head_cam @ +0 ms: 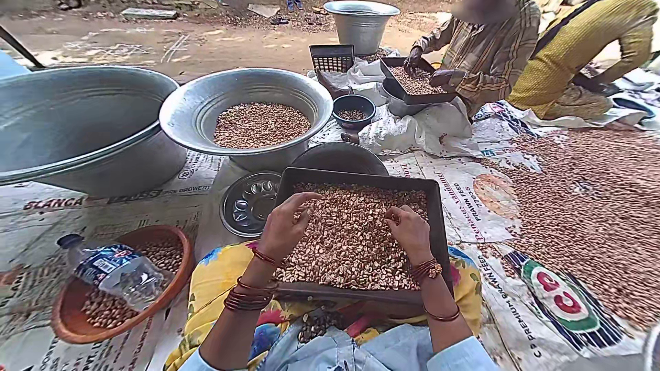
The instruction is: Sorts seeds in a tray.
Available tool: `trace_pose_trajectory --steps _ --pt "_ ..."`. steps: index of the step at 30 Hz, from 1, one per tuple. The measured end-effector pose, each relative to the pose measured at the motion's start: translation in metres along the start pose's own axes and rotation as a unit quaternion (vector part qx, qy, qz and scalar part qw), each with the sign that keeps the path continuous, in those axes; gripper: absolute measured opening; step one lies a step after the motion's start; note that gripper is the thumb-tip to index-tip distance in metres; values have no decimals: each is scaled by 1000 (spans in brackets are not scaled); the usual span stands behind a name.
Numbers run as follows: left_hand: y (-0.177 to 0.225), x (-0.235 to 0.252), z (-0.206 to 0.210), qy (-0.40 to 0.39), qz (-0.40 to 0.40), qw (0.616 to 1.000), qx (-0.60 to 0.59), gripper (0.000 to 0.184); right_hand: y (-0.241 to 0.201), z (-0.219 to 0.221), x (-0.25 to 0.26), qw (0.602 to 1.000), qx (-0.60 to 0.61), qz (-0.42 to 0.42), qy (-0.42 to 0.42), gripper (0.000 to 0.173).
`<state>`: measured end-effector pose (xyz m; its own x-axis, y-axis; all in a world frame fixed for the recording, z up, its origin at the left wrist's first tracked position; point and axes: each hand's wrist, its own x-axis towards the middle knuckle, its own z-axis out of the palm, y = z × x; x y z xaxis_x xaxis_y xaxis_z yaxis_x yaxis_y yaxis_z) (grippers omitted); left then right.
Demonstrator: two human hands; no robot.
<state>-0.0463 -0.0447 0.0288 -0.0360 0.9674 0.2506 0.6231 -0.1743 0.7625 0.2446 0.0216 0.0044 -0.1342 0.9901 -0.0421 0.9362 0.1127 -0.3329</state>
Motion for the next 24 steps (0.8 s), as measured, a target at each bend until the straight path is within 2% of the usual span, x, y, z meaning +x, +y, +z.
trace_pose_trajectory --steps 7,10,12,13,15,16,18,21,24 --pt "-7 -12 8 -39 -1 997 70 22 -1 0 -4 1000 3 14 -7 28" --pt "1 -14 29 -73 7 994 85 17 -4 -9 -18 993 93 -67 -40 24" --pt "5 -16 49 -110 21 989 94 16 -3 -12 -31 947 249 -181 -92 19" --pt "8 -16 57 -126 23 986 104 16 -2 -12 -37 903 338 -236 -124 18" --pt "11 -15 72 -154 20 979 132 19 -3 -15 -47 822 452 -296 -181 26" --pt "11 -15 78 -168 17 975 148 20 -1 -16 -51 811 466 -301 -185 33" --pt "7 -14 84 -174 18 974 146 19 5 -15 -57 837 453 -266 -154 35" --pt "-9 -12 74 -82 24 996 36 18 21 -10 -64 891 408 -180 -84 25" --pt "-28 -6 45 -10 -74 995 -72 18 38 -5 -72 905 403 -121 -56 21"
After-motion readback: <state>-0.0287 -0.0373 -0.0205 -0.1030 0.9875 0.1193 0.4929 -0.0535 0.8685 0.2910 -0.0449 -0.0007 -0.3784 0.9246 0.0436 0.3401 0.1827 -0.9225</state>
